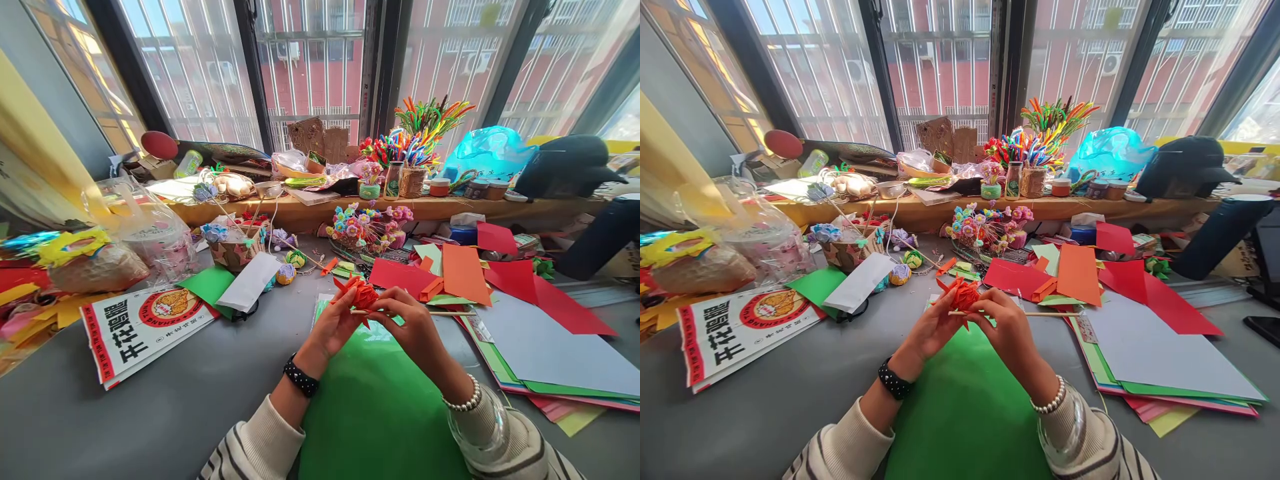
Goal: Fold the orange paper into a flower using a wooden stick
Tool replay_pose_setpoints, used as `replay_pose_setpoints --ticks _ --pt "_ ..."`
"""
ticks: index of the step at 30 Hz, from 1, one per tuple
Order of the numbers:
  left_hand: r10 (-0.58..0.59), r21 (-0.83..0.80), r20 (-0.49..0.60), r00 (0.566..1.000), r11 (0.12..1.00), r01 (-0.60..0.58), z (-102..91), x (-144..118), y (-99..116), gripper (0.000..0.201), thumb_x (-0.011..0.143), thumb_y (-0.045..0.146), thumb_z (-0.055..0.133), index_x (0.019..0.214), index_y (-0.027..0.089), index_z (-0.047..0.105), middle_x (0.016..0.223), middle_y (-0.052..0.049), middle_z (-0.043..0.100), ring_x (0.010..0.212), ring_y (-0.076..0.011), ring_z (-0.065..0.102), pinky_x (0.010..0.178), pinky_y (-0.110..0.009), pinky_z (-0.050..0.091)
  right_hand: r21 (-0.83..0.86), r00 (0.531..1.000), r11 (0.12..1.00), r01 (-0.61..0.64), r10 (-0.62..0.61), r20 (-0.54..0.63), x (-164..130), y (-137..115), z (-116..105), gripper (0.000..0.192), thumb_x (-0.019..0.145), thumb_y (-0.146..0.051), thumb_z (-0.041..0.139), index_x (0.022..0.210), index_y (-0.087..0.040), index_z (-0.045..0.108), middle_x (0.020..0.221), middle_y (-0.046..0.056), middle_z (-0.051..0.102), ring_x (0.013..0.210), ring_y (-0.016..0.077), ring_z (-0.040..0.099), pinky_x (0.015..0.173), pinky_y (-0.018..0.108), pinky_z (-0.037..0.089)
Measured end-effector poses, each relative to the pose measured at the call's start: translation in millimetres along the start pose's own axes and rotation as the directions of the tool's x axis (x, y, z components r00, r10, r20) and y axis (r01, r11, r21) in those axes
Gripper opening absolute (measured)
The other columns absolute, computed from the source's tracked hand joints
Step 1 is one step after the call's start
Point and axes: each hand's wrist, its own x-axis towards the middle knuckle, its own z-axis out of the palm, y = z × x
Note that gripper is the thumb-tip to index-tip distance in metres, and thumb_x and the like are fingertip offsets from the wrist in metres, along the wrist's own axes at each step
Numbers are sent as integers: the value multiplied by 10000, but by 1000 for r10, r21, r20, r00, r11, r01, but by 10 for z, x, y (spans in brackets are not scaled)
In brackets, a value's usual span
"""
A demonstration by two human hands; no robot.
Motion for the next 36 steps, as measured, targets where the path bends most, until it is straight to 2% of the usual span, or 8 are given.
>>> replay_pose_setpoints --ticks 6,14,25,30,36 --pt "-23 -3 -1 1000 1000 23 -2 -1 -23 313 750 206 584 1059 177 543 815 -42 664 625 -117 606 535 -211 466 -44 998 999 24 -27 -57 3 -7 31 67 801 -215 534 757 -169 556 775 42 524 727 164 530 645 290 459" --pt "-23 -27 -21 1000 999 22 -11 10 -43 290 742 201 591 1030 182 563 853 -37 652 669 -109 597 553 -201 455 -11 996 1000 -15 14 -85 -12 9 108 45 789 -164 540 758 -171 508 797 47 508 753 171 501 654 299 455" --pt "-29 -5 -25 999 1000 29 7 -13 -36 288 727 194 601 1010 160 560 796 -40 655 665 -113 593 580 -208 442 63 995 994 -88 90 -40 -11 11 120 58 784 -205 549 744 -179 516 778 42 511 728 167 508 635 298 463" --pt "-39 8 -38 999 999 40 17 -19 -38 277 721 197 605 990 151 562 837 -54 656 703 -128 603 587 -213 443 55 996 995 -87 88 -17 -9 -7 101 99 773 -241 564 715 -176 518 746 34 517 648 142 499 557 264 453" --pt "-36 -6 -38 999 999 36 17 -15 -51 281 717 203 611 989 153 565 820 -44 653 718 -128 600 650 -231 457 15 995 996 -89 89 -34 -16 -19 101 105 778 -254 547 719 -172 518 745 34 527 614 133 518 535 254 456"
